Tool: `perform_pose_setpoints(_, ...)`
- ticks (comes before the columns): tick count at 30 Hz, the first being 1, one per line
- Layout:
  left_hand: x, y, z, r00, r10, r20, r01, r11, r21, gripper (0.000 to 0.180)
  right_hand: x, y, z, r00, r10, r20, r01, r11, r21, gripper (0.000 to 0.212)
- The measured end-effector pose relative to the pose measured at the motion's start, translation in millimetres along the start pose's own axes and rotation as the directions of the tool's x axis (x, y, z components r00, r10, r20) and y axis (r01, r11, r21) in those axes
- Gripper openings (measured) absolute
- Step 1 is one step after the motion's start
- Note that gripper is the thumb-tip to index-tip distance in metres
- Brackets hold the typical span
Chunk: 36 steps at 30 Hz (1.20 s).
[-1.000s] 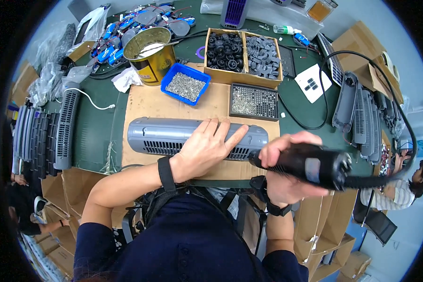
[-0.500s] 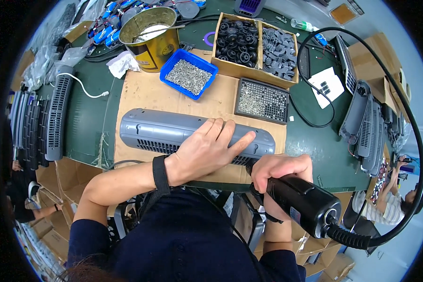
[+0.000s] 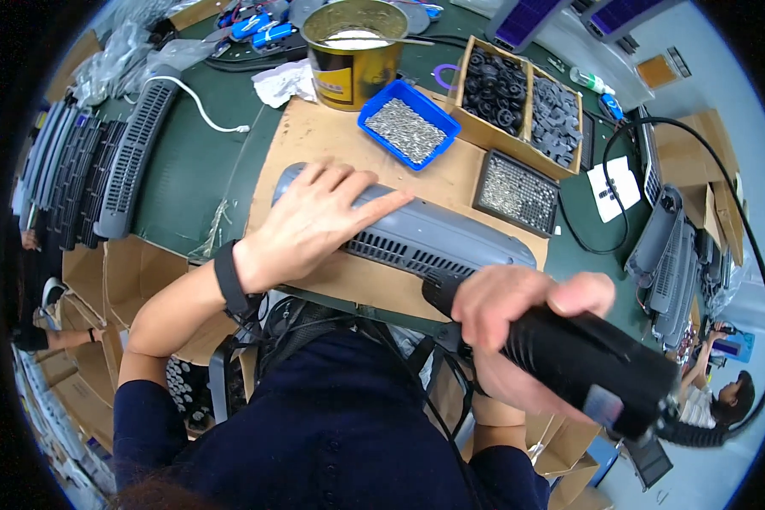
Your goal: The person uses a power screwdriver to fasten screws into a plastic housing, then fits a fan blade and motor into another housing. They connect a battery pack and use the power screwdriver to secure a side cap onto the assembly.
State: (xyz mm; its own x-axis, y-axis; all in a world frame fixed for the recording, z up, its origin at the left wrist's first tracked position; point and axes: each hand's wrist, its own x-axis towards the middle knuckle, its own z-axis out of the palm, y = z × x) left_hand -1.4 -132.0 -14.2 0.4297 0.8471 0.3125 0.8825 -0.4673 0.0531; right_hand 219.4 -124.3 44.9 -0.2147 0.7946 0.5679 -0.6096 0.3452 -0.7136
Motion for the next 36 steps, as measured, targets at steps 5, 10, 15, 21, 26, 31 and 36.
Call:
perform_pose_setpoints(5,-6.0,-9.1,13.7,0.997,0.066,-0.045,-0.07,0.994,-0.088,0.058,-0.9,18.1,13.0,1.0,0.03,-0.002,-0.03,0.999,-0.039,0.087)
perform_pose_setpoints(10,-8.4,-12.5,20.9,0.987,0.113,-0.117,-0.113,0.994,0.005,0.053,-6.3,38.9,21.1,0.987,0.138,-0.077,-0.149,0.976,-0.157,0.094)
perform_pose_setpoints(15,-4.8,-12.4,19.0,0.979,0.14,-0.146,-0.137,0.99,0.033,0.043,5.7,35.5,28.6,0.97,0.239,0.049,-0.228,0.959,-0.166,0.049)
perform_pose_setpoints(21,-4.2,-10.5,18.0,0.993,0.1,-0.066,-0.098,0.995,0.025,0.05,3.9,41.9,24.4,0.967,0.244,0.068,-0.216,0.936,-0.28,0.079)
perform_pose_setpoints(26,-8.3,-13.4,19.6,0.982,0.106,-0.157,-0.106,0.994,0.007,0.04,2.3,43.4,21.4,0.974,0.198,0.114,-0.177,0.969,-0.172,0.078)
perform_pose_setpoints(31,-29.8,-36.6,-6.5,0.992,-0.119,0.033,0.123,0.975,-0.186,0.089,7.0,24.6,26.4,0.978,0.202,-0.045,-0.207,0.964,-0.168,0.085)
perform_pose_setpoints(36,-45.8,-35.0,-8.1,0.976,-0.138,0.167,0.196,0.888,-0.417,0.101,17.9,27.6,54.3,0.989,0.083,0.126,-0.099,0.988,0.122,0.079)
